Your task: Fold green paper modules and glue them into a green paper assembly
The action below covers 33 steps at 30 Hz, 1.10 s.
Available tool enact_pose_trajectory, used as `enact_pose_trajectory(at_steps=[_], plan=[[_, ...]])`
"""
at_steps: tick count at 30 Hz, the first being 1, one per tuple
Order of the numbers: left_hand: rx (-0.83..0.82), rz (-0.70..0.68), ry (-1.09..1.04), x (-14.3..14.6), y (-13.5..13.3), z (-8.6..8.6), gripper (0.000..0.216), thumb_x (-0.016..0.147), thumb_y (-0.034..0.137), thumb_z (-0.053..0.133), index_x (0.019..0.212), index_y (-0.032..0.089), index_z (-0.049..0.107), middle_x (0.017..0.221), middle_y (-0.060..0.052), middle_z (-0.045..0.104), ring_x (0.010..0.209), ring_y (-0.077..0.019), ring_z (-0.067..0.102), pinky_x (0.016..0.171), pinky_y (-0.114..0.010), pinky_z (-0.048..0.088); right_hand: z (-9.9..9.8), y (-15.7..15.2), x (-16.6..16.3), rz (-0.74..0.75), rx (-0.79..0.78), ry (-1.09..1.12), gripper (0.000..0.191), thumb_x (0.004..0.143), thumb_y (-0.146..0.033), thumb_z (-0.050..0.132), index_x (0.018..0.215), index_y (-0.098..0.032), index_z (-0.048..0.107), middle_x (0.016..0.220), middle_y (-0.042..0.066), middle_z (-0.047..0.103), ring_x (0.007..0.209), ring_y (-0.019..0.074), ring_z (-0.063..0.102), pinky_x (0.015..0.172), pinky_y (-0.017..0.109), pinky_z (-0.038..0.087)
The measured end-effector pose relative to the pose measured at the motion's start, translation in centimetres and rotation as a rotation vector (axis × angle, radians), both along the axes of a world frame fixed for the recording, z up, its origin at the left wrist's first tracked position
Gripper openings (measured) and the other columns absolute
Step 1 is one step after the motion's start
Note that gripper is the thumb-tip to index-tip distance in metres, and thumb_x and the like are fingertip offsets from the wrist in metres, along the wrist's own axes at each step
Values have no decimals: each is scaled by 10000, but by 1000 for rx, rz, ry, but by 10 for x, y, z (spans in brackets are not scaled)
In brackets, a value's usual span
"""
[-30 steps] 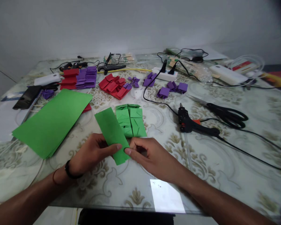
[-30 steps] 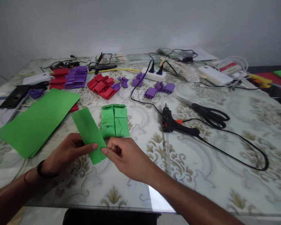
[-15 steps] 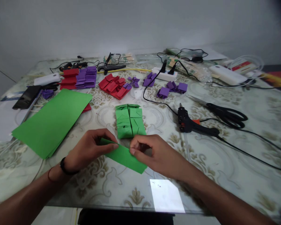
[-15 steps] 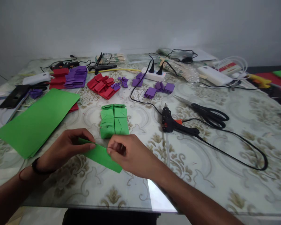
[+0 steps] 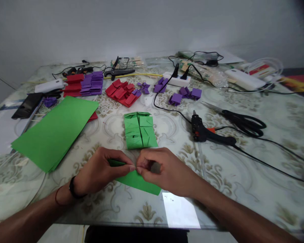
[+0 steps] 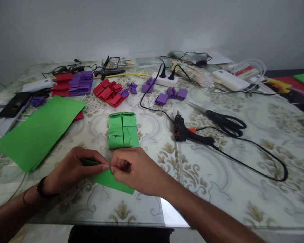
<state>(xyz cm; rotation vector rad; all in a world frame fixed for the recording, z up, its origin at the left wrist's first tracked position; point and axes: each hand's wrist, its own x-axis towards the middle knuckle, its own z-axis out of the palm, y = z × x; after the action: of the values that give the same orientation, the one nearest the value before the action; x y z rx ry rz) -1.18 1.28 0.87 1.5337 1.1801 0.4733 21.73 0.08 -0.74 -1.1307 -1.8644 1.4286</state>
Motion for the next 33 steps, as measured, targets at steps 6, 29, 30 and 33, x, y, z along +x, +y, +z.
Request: enact_pose_trajectory(at_steps=[6,29,30,33], plan=[[105,178,1,-20,15,12,134,789,352,875,746,227,857,745,-11,817,693,-185,698,649,-257,507,6,10,22,-109,-2,26,124,818,-189,670,703,-215,634,664,-23,614,630,139,549,580,255,428],[341,-13,-98,3,-13,1,92,893,183,793,851,242,851,822,12,854,732,-149,774,718,-216,578,-2,-7,-3,-87,427,121,153,846,-60,634,817,-210,635,768,-31,600,703,119,575,657,238,453],[348,-11,-93,2,-12,1,81,893,199,802,844,243,849,816,9,852,725,-153,772,711,-219,577,-1,-6,-2,-89,433,120,156,847,-58,631,815,-210,632,770,-29,602,705,119,575,658,236,456],[343,28,-58,-5,-5,3,74,890,256,821,820,243,841,813,-8,848,721,-174,763,689,-237,573,1,-4,3,-120,455,121,159,847,-56,628,812,-211,624,773,-26,615,708,119,580,660,232,463]])
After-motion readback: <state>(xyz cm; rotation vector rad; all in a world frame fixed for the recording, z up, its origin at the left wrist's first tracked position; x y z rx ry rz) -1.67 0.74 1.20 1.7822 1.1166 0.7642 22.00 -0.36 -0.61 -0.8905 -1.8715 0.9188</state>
